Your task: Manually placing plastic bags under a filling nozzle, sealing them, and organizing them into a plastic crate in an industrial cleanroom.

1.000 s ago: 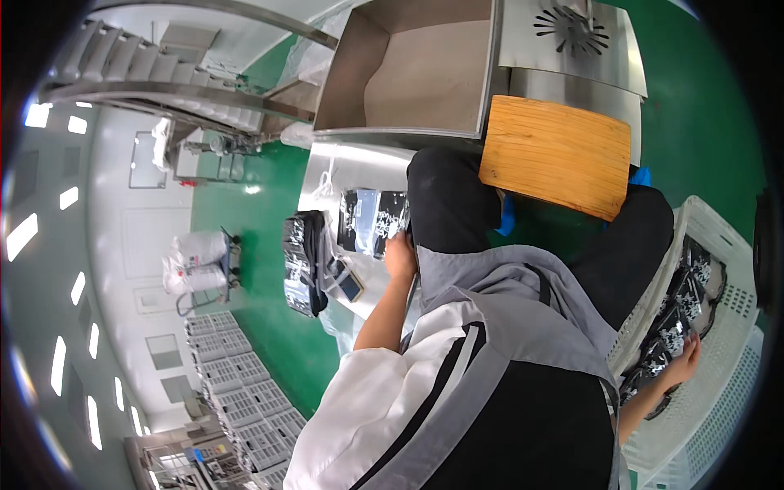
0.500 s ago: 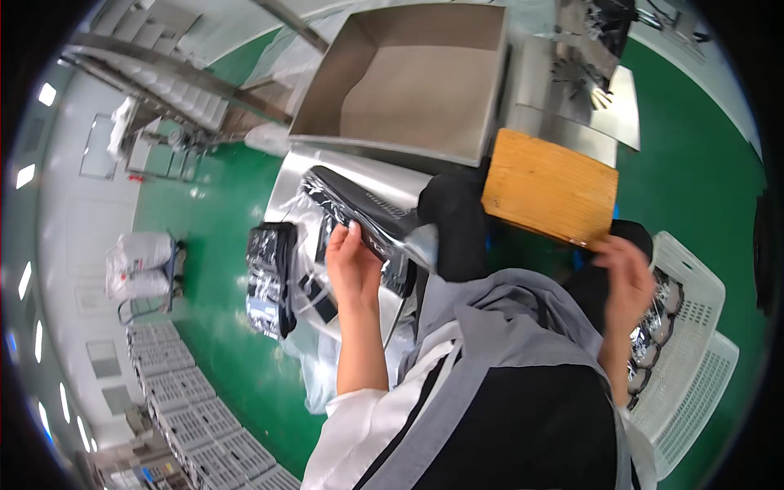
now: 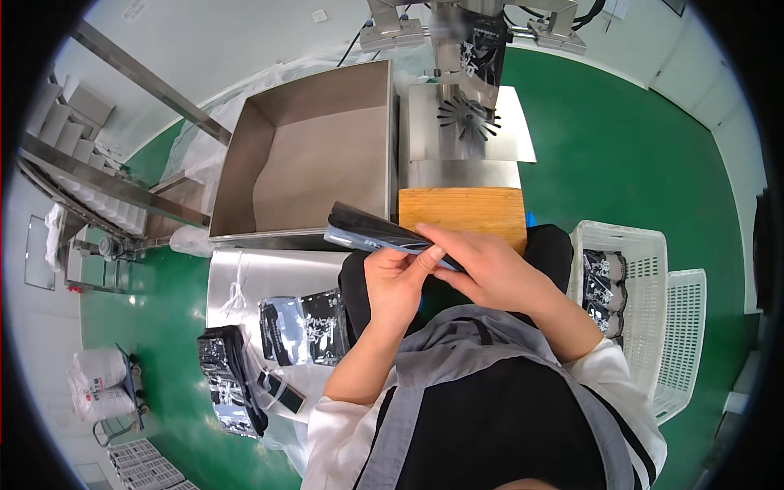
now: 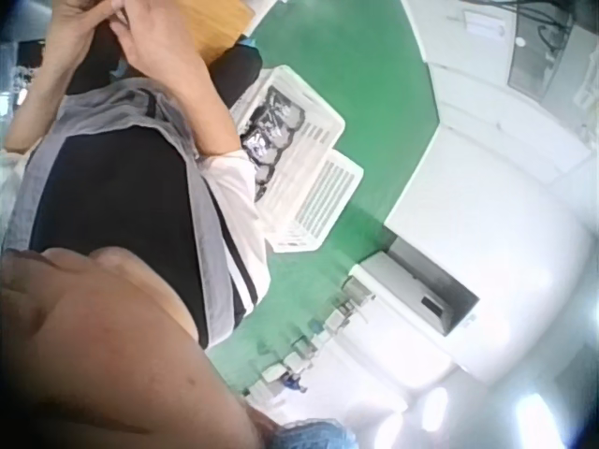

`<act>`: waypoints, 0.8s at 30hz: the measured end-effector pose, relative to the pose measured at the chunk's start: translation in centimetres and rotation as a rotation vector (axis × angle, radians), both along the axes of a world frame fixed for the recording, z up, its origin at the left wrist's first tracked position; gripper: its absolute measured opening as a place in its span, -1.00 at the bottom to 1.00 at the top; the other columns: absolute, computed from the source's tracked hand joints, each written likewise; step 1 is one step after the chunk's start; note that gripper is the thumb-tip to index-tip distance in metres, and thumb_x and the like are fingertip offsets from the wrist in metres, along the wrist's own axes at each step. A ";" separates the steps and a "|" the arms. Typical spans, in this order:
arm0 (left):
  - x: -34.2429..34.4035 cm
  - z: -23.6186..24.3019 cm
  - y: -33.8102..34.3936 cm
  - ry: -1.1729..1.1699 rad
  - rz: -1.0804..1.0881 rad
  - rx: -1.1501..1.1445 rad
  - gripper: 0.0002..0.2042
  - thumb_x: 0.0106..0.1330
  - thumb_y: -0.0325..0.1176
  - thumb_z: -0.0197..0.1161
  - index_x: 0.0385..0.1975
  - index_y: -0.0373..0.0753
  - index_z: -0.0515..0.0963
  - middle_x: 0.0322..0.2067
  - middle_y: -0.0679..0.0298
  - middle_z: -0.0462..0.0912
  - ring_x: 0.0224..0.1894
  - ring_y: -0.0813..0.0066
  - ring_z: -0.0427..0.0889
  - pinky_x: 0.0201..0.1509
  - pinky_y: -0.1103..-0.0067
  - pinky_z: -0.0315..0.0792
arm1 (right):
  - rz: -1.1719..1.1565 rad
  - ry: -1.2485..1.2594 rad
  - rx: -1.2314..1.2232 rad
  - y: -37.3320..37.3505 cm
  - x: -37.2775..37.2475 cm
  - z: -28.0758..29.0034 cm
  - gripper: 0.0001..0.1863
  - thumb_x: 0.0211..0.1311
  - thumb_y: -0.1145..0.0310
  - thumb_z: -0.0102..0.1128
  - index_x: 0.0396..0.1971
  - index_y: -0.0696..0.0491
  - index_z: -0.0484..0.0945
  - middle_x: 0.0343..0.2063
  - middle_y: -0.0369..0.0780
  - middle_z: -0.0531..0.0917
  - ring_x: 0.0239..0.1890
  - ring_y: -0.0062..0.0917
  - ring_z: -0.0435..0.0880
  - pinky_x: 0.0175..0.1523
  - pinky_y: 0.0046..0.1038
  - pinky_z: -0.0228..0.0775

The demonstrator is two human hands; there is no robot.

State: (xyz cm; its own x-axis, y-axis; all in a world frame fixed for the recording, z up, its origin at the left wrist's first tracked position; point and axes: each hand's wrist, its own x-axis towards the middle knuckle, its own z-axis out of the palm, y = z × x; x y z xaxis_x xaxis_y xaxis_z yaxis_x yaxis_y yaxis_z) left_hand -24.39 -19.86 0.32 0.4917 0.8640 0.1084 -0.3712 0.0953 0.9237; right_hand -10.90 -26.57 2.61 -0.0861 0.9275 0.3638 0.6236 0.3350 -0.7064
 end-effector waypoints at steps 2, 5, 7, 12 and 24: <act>0.3 -0.5 0.5 0.046 0.005 0.018 -0.88 0.22 -0.48 0.18 -0.46 -0.43 0.53 -0.54 0.20 0.60 -0.53 0.56 0.57 -0.41 0.71 0.47 | -0.016 -0.032 0.115 0.2 0.9 -1.2 -0.46 0.01 0.50 0.16 0.07 0.15 0.29 -0.28 -0.07 0.57 -0.29 -0.19 0.58 -0.24 -0.33 0.41; 1.7 0.7 0.8 0.001 0.008 -0.176 -0.82 0.27 -0.40 0.14 -0.49 -0.41 0.50 -0.54 0.20 0.60 -0.59 0.58 0.55 -0.44 0.74 0.43 | -0.070 -0.085 0.110 -0.1 1.9 -2.5 -0.53 0.06 0.50 0.12 0.03 0.15 0.32 -0.33 -0.09 0.58 -0.30 -0.21 0.58 -0.24 -0.35 0.41; 1.9 -0.2 1.1 0.029 0.051 -0.094 -0.82 0.27 -0.40 0.15 -0.49 -0.40 0.50 -0.56 0.22 0.59 -0.60 0.60 0.53 -0.47 0.74 0.40 | -0.068 -0.046 0.032 -0.1 2.2 -2.9 -0.44 -0.01 0.51 0.20 0.07 0.13 0.31 -0.30 -0.07 0.56 -0.30 -0.20 0.57 -0.24 -0.36 0.39; 2.9 -1.6 0.5 0.232 0.130 0.334 -0.85 0.22 -0.42 0.20 -0.52 -0.37 0.54 -0.66 0.32 0.51 -0.62 0.69 0.46 -0.50 0.74 0.35 | -0.037 0.064 -0.007 0.7 2.9 -1.7 -0.56 -0.05 0.43 0.27 -0.09 0.13 0.43 -0.44 -0.13 0.57 -0.41 -0.30 0.58 -0.36 -0.43 0.36; 3.4 -2.9 1.6 0.323 -0.198 0.354 -0.83 0.26 -0.51 0.06 -0.56 -0.39 0.50 -0.65 0.30 0.52 -0.62 0.65 0.50 -0.57 0.71 0.38 | -0.134 0.222 -0.103 1.1 5.0 -3.5 -0.93 -0.05 0.50 0.13 -0.51 0.17 0.51 -0.67 -0.18 0.55 -0.67 -0.46 0.54 -0.53 -0.54 0.37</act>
